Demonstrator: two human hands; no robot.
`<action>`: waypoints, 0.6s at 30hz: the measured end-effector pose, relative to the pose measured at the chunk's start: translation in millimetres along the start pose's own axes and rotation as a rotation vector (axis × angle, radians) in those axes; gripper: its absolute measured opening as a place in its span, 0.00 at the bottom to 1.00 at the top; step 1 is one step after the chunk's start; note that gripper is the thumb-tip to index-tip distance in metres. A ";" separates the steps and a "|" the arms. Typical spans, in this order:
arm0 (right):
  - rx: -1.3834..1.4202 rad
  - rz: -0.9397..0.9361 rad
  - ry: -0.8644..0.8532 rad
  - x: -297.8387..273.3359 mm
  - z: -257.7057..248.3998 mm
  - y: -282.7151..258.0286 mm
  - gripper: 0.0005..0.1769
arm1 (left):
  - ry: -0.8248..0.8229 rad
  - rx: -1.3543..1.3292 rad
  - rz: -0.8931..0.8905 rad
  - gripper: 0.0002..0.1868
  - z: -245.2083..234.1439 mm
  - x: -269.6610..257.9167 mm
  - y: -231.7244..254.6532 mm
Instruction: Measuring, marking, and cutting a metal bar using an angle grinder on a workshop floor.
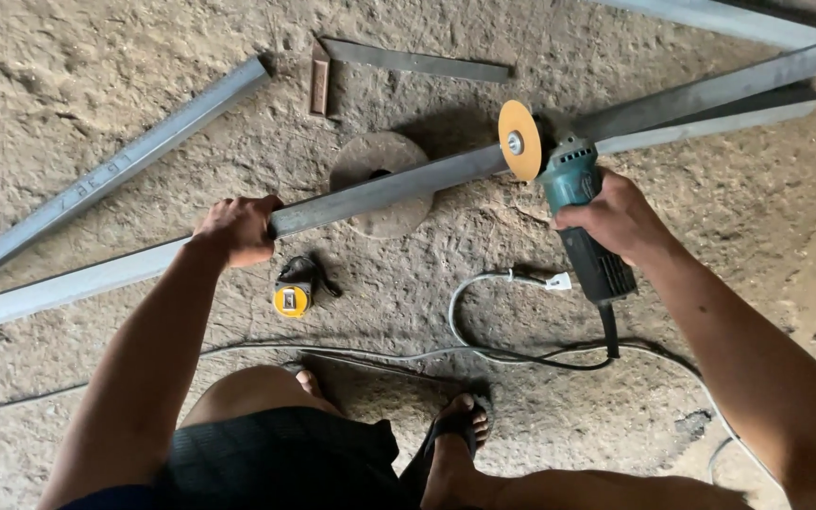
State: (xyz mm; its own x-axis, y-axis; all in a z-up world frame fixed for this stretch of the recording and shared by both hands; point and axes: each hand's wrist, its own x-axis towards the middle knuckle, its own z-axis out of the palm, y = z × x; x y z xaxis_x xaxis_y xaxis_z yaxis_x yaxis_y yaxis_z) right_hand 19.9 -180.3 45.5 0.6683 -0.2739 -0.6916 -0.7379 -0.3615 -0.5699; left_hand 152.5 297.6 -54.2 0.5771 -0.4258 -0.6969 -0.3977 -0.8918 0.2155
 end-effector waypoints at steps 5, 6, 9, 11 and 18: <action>-0.007 -0.011 -0.015 3.7 -0.5 3.2 0.28 | 0.004 -0.024 0.008 0.25 3.4 2.3 0.5; -0.005 -0.013 -0.013 3.1 -0.1 -0.2 0.27 | 0.008 -0.015 0.002 0.25 -2.3 -2.7 3.4; -0.022 -0.009 0.054 2.0 2.3 -1.1 0.26 | 0.014 -0.021 0.010 0.27 10.8 6.6 -4.0; -0.015 -0.008 0.041 4.9 2.6 -0.7 0.25 | 0.017 -0.014 0.002 0.27 2.0 -0.3 0.5; 0.003 -0.039 -0.028 19.5 -6.0 18.3 0.22 | 0.035 -0.030 0.003 0.26 18.1 12.3 -8.9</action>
State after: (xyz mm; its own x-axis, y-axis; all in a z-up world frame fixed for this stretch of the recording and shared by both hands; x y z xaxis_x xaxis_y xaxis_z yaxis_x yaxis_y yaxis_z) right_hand 19.9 -197.6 24.2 0.6940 -0.2342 -0.6808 -0.7114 -0.3690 -0.5982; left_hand 150.2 303.0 -77.0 0.6007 -0.4331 -0.6719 -0.3783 -0.8945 0.2383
